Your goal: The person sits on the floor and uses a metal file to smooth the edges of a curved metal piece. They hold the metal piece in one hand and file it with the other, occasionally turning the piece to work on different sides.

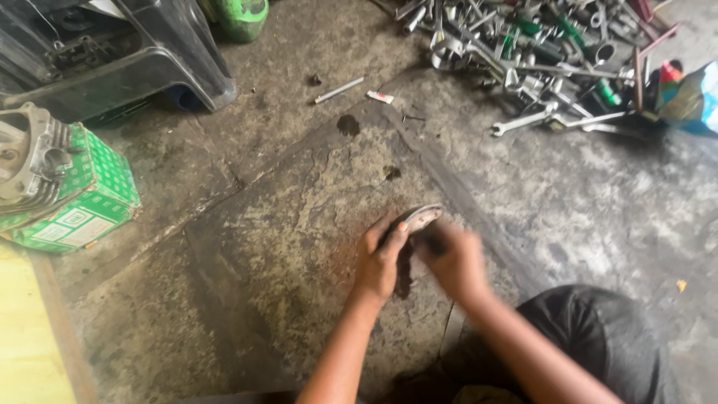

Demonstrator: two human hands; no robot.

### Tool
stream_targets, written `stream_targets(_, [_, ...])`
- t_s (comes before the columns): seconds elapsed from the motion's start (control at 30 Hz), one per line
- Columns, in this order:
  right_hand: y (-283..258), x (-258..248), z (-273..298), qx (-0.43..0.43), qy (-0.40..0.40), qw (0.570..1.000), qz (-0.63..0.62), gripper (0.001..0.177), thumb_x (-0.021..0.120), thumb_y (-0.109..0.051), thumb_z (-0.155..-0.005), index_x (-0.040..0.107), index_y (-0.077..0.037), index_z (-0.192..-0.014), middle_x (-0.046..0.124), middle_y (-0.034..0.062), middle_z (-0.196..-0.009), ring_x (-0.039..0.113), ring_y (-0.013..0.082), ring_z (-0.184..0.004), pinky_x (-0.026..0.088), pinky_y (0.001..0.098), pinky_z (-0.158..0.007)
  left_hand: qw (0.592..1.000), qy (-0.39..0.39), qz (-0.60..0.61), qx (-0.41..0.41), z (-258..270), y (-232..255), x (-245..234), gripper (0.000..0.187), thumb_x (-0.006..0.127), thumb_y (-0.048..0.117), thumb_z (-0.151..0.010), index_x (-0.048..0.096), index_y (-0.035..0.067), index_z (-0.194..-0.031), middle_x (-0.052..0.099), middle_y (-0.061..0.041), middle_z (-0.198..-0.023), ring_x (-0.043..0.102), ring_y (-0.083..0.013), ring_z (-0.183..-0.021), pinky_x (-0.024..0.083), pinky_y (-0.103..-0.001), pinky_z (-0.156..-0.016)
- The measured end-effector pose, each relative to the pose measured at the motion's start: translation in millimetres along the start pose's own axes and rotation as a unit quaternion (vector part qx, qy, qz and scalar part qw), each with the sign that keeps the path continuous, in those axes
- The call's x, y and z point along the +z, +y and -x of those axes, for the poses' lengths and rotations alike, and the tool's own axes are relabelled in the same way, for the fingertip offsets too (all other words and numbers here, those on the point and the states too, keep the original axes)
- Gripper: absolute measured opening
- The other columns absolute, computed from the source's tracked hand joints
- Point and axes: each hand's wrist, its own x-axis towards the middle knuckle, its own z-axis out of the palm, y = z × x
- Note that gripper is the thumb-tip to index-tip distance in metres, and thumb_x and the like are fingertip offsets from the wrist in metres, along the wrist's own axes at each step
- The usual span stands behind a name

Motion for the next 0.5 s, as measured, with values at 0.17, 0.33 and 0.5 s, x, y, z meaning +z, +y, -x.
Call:
stream_targets(0.17, [1,-5,-11,0.072,0.008,0.992,-0.101,0.011,0.077,-0.001,-0.082,0.071,-0.003,-0.090,0.076,0.0109,-0.079,0.070,0.0194,-0.066,0.058,0.0318,-0.060,0.993,0.008,-0.026,-0.117,4,12,-3,0.055,0.056,0.043,-0.100,0.071,-0.002,-0.128,0.066,-0.028,-0.100,0.062,-0.0384,-0.086,0.050,-0.048,-0.076])
stream_targets(0.33, [-12,4,-1,0.009,-0.047,0.999,-0.021,0.013,0.078,-0.002,-0.077,0.070,-0.003,-0.086,0.075,0.0083,-0.078,0.073,0.0163,-0.067,0.059,0.0285,-0.061,1.000,0.006,-0.013,-0.005,-2,14,-3,0.051,0.055,0.044,-0.096,0.072,0.001,-0.119,0.076,-0.013,-0.108,0.070,-0.0226,-0.100,0.055,-0.034,-0.089])
stream_targets(0.5, [-6,-9,-20,0.079,0.037,0.991,-0.098,0.011,0.077,-0.009,-0.088,0.069,-0.003,-0.089,0.076,0.0096,-0.076,0.071,0.0194,-0.065,0.056,0.0320,-0.059,0.998,0.024,-0.065,0.005,2,-1,-1,0.046,0.056,0.039,-0.103,0.075,-0.002,-0.114,0.068,-0.016,-0.094,0.061,-0.0230,-0.090,0.048,-0.034,-0.079])
